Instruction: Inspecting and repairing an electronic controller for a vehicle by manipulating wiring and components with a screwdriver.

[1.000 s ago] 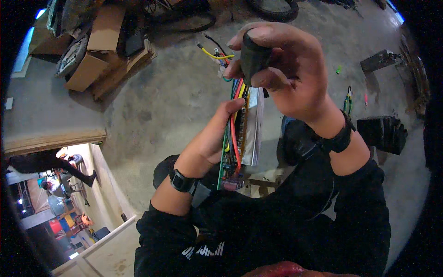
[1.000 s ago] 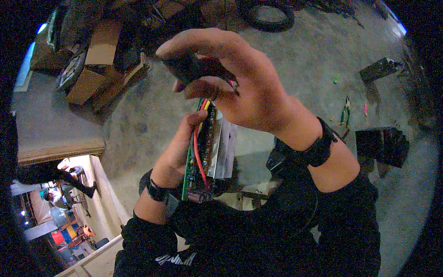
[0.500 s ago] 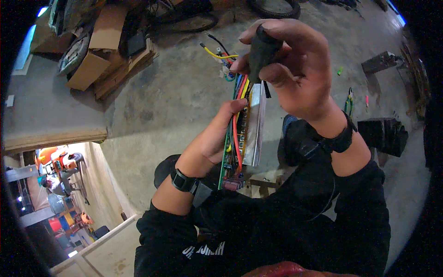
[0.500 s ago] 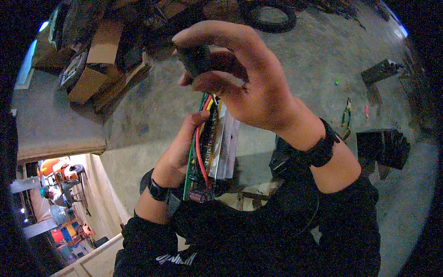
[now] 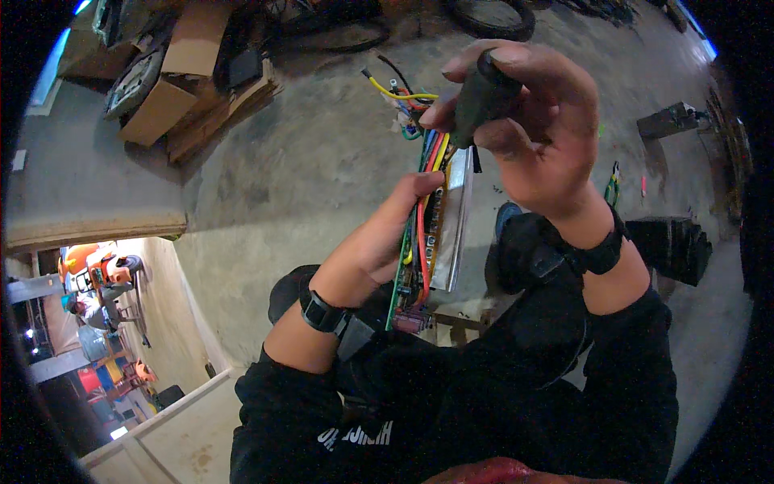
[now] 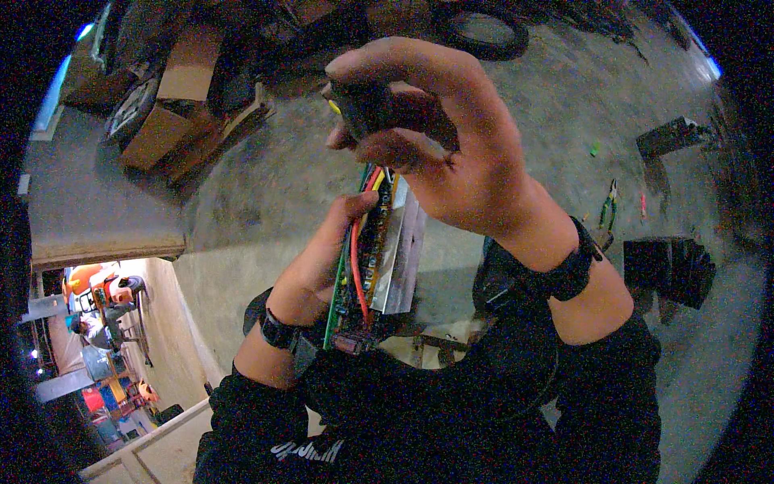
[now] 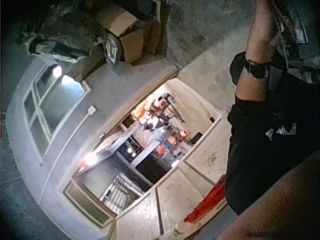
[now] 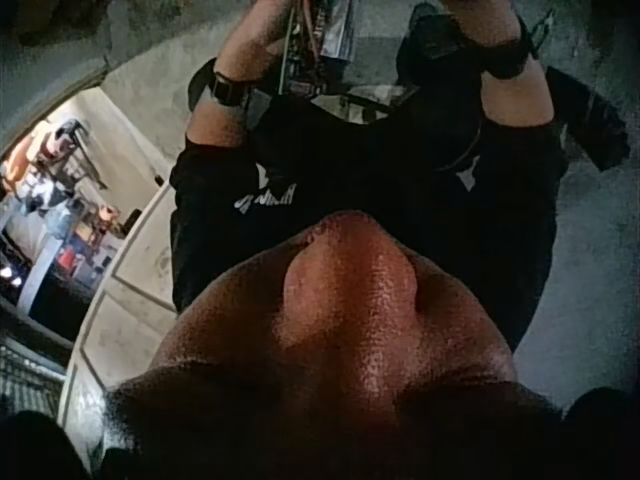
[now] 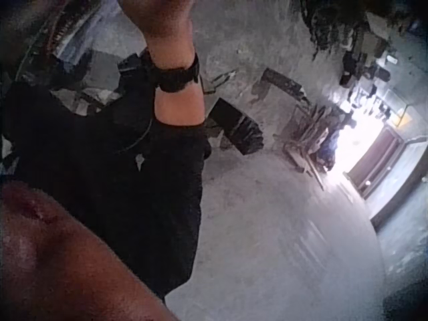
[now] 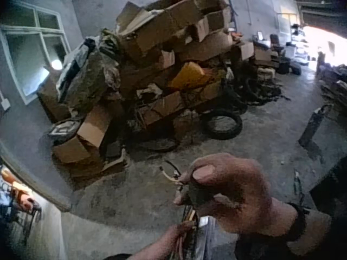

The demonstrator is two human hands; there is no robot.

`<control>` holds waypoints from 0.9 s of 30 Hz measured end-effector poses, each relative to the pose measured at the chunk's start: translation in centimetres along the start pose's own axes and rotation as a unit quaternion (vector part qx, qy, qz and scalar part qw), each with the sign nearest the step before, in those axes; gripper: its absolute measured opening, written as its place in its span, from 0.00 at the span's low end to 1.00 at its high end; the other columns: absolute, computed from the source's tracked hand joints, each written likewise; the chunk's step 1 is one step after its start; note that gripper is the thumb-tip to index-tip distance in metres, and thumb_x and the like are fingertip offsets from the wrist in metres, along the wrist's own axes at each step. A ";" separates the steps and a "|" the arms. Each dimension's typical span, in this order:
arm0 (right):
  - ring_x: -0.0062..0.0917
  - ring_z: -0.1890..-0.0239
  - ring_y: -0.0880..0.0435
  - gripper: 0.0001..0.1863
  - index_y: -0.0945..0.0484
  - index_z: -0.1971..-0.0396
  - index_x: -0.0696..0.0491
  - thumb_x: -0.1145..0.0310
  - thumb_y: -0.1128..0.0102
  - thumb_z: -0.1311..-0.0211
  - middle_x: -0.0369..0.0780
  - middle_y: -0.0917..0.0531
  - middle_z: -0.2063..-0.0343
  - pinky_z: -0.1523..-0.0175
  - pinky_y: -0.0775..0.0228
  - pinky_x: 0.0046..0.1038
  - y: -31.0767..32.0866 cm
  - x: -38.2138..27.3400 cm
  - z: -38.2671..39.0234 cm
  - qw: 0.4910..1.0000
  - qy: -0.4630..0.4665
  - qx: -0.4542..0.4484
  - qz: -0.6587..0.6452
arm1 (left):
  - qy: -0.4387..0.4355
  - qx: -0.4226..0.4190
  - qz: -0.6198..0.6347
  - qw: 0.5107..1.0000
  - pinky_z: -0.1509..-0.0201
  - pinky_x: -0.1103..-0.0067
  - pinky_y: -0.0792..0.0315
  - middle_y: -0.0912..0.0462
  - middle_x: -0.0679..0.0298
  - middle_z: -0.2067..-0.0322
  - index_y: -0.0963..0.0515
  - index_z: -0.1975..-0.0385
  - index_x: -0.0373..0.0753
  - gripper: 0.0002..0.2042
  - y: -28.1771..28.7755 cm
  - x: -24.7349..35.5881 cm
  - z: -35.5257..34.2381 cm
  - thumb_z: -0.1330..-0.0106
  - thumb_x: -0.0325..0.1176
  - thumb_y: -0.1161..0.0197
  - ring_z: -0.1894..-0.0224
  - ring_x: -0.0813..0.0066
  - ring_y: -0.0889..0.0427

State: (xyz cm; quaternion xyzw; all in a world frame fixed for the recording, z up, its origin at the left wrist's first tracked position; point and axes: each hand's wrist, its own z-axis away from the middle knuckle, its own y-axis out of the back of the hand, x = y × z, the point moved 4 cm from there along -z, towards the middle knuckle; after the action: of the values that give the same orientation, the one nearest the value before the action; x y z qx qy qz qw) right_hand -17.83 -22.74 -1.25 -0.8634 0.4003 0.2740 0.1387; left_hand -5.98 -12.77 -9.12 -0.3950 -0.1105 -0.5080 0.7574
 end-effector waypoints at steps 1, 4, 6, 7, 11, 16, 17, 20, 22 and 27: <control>0.37 0.63 0.18 0.26 0.42 0.45 0.53 0.67 0.42 0.40 0.51 0.28 0.54 0.59 0.21 0.37 0.0 -0.1 0.1 1.000 -0.002 -0.001 -0.002 | -0.006 -0.008 0.005 1.000 0.66 0.79 0.23 0.20 0.64 0.70 0.26 0.58 0.38 0.21 -0.2 0.0 -0.1 0.37 0.50 0.48 0.72 0.75 0.19; 0.38 0.63 0.18 0.26 0.42 0.45 0.52 0.66 0.42 0.40 0.52 0.29 0.54 0.59 0.21 0.37 0.1 -0.6 0.0 0.999 -0.011 -0.026 0.030 | 0.016 -0.022 0.042 0.999 0.66 0.78 0.23 0.19 0.63 0.69 0.26 0.57 0.37 0.21 -0.3 -0.4 -0.3 0.37 0.50 0.49 0.71 0.73 0.19; 0.38 0.63 0.18 0.26 0.42 0.45 0.52 0.66 0.43 0.40 0.52 0.29 0.53 0.59 0.21 0.37 0.0 -0.4 0.1 1.000 -0.006 -0.007 0.007 | 0.029 -0.023 0.057 0.998 0.65 0.77 0.22 0.19 0.62 0.68 0.26 0.57 0.37 0.22 -0.2 -0.6 -0.5 0.38 0.50 0.49 0.71 0.72 0.18; 0.38 0.63 0.18 0.26 0.42 0.45 0.52 0.66 0.43 0.40 0.52 0.29 0.53 0.59 0.21 0.37 0.0 -0.2 0.1 1.000 -0.003 0.002 -0.005 | 0.026 -0.021 0.057 0.998 0.64 0.76 0.22 0.19 0.61 0.68 0.27 0.56 0.37 0.22 -0.1 -0.5 -0.6 0.38 0.50 0.49 0.71 0.71 0.18; 0.38 0.62 0.17 0.26 0.43 0.45 0.53 0.66 0.44 0.39 0.52 0.29 0.53 0.58 0.21 0.37 0.5 -0.2 0.0 1.000 0.010 0.012 0.003 | 0.011 -0.029 0.062 0.998 0.64 0.75 0.22 0.19 0.61 0.68 0.27 0.56 0.37 0.22 -0.3 -0.3 -0.6 0.38 0.50 0.48 0.71 0.71 0.18; 0.38 0.62 0.17 0.26 0.44 0.44 0.53 0.67 0.45 0.39 0.52 0.29 0.53 0.58 0.21 0.37 0.3 -0.2 0.0 1.000 0.002 0.005 0.016 | 0.005 -0.015 0.042 0.999 0.64 0.77 0.22 0.19 0.62 0.69 0.28 0.56 0.37 0.21 -0.3 0.1 -0.2 0.38 0.49 0.47 0.71 0.72 0.19; 0.38 0.62 0.17 0.26 0.44 0.44 0.54 0.67 0.45 0.39 0.52 0.29 0.53 0.58 0.21 0.37 0.3 -0.2 0.0 1.000 0.001 0.006 0.013 | 0.007 -0.012 0.045 0.999 0.64 0.77 0.22 0.19 0.62 0.69 0.27 0.57 0.37 0.21 -0.4 0.1 -0.1 0.39 0.49 0.47 0.71 0.73 0.19; 0.38 0.62 0.17 0.26 0.44 0.43 0.54 0.68 0.44 0.39 0.51 0.28 0.53 0.58 0.21 0.37 0.3 -0.1 0.2 1.000 0.000 0.009 0.009 | 0.013 -0.017 0.033 0.999 0.65 0.78 0.23 0.20 0.63 0.70 0.27 0.58 0.37 0.21 -0.1 -0.1 -0.3 0.39 0.49 0.47 0.73 0.73 0.20; 0.38 0.62 0.17 0.27 0.44 0.43 0.54 0.68 0.44 0.39 0.51 0.28 0.53 0.58 0.21 0.37 0.4 0.0 0.3 1.000 0.000 0.013 0.016 | 0.009 -0.015 0.041 0.999 0.66 0.79 0.24 0.20 0.63 0.71 0.27 0.58 0.37 0.21 -0.3 -0.2 -0.3 0.39 0.50 0.46 0.74 0.74 0.20; 0.37 0.61 0.18 0.28 0.44 0.43 0.55 0.72 0.42 0.41 0.49 0.27 0.53 0.56 0.22 0.37 0.7 0.2 0.3 0.998 -0.037 0.044 0.008 | -0.006 -0.004 0.050 0.999 0.66 0.80 0.24 0.20 0.65 0.72 0.27 0.59 0.38 0.20 -0.5 -0.3 -0.2 0.39 0.49 0.46 0.73 0.74 0.20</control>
State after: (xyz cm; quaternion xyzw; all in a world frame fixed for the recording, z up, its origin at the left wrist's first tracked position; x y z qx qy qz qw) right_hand -18.36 -23.17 -1.57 -0.8421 0.4138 0.2893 0.1895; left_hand -6.60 -12.81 -9.12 -0.4061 -0.0934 -0.4670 0.7799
